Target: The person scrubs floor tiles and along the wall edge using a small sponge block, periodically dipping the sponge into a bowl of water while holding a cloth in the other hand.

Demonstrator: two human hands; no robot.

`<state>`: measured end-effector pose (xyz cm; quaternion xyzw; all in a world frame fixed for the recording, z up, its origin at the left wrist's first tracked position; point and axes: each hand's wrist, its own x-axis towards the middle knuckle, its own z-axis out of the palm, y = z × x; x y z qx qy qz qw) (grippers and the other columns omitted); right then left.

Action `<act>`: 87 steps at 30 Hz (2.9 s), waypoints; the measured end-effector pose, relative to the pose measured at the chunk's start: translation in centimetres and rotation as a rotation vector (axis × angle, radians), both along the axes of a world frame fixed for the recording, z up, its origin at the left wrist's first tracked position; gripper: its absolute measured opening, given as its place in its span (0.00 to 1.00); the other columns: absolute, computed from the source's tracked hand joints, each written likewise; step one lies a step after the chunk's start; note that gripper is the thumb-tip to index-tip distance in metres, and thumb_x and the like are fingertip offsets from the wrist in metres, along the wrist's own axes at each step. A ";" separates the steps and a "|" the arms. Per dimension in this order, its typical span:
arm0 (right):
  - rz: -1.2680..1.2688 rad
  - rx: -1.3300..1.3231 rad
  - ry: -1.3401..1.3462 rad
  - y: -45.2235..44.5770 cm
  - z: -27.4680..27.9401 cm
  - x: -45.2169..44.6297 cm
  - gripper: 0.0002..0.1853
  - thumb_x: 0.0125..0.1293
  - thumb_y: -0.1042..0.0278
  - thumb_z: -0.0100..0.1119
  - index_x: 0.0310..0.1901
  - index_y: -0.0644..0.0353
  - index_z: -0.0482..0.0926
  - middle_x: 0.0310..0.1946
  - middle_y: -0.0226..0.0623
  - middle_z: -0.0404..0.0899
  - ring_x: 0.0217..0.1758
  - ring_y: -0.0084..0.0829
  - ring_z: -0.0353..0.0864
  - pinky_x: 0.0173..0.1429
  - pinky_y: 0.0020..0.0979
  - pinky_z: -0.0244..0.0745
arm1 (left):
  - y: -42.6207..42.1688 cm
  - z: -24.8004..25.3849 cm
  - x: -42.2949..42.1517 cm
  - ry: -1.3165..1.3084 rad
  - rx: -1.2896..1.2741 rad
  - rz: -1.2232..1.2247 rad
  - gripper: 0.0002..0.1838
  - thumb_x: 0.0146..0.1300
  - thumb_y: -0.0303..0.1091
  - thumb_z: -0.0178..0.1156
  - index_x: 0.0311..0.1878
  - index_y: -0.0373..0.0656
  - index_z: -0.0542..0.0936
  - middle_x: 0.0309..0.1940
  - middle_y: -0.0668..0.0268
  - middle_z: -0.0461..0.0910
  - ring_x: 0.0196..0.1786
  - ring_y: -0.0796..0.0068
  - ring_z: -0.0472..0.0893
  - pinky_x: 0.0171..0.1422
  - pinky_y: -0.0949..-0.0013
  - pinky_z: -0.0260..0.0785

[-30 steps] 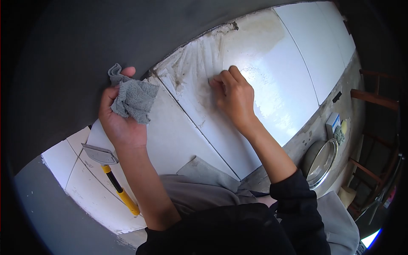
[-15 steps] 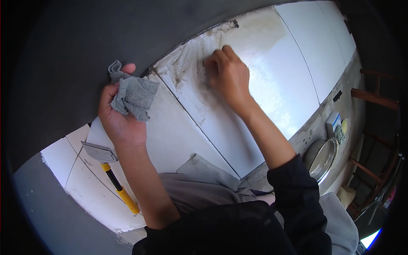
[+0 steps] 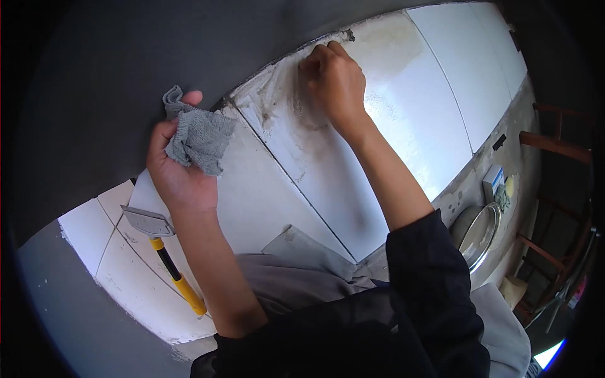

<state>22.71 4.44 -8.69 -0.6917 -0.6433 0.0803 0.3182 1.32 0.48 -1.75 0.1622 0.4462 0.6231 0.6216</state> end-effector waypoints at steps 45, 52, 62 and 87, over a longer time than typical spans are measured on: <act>0.076 -0.051 0.018 -2.7 -0.1 -0.3 0.01 0.56 0.74 0.64 0.31 0.57 0.83 0.32 0.38 0.77 0.33 0.44 0.82 0.39 0.40 0.77 | 0.1 0.2 0.1 0.031 -0.039 0.039 0.18 0.67 0.35 0.45 0.52 0.39 0.80 0.46 0.62 0.84 0.42 0.76 0.82 0.51 0.68 0.77; -0.218 -0.004 -0.070 5.0 -0.2 6.1 0.05 0.59 0.67 0.63 0.33 0.59 0.82 0.37 0.44 0.80 0.39 0.49 0.82 0.43 0.46 0.76 | -0.1 -0.1 -0.4 -0.032 0.014 0.002 0.17 0.65 0.33 0.47 0.50 0.35 0.79 0.47 0.56 0.83 0.44 0.74 0.83 0.53 0.69 0.76; 0.010 -0.047 0.000 1.3 0.1 3.1 0.01 0.54 0.74 0.62 0.29 0.58 0.82 0.35 0.42 0.79 0.37 0.48 0.82 0.42 0.45 0.77 | -0.3 -0.1 -0.2 0.001 0.002 -0.027 0.18 0.66 0.35 0.47 0.52 0.39 0.79 0.47 0.62 0.83 0.43 0.77 0.82 0.53 0.67 0.77; 0.014 -0.075 0.011 -8.0 1.1 2.4 0.04 0.53 0.77 0.64 0.27 0.60 0.78 0.28 0.40 0.73 0.29 0.44 0.79 0.31 0.41 0.75 | -0.1 -0.1 -0.2 -0.005 -0.021 0.016 0.18 0.66 0.34 0.47 0.52 0.37 0.79 0.47 0.59 0.83 0.43 0.74 0.83 0.52 0.68 0.77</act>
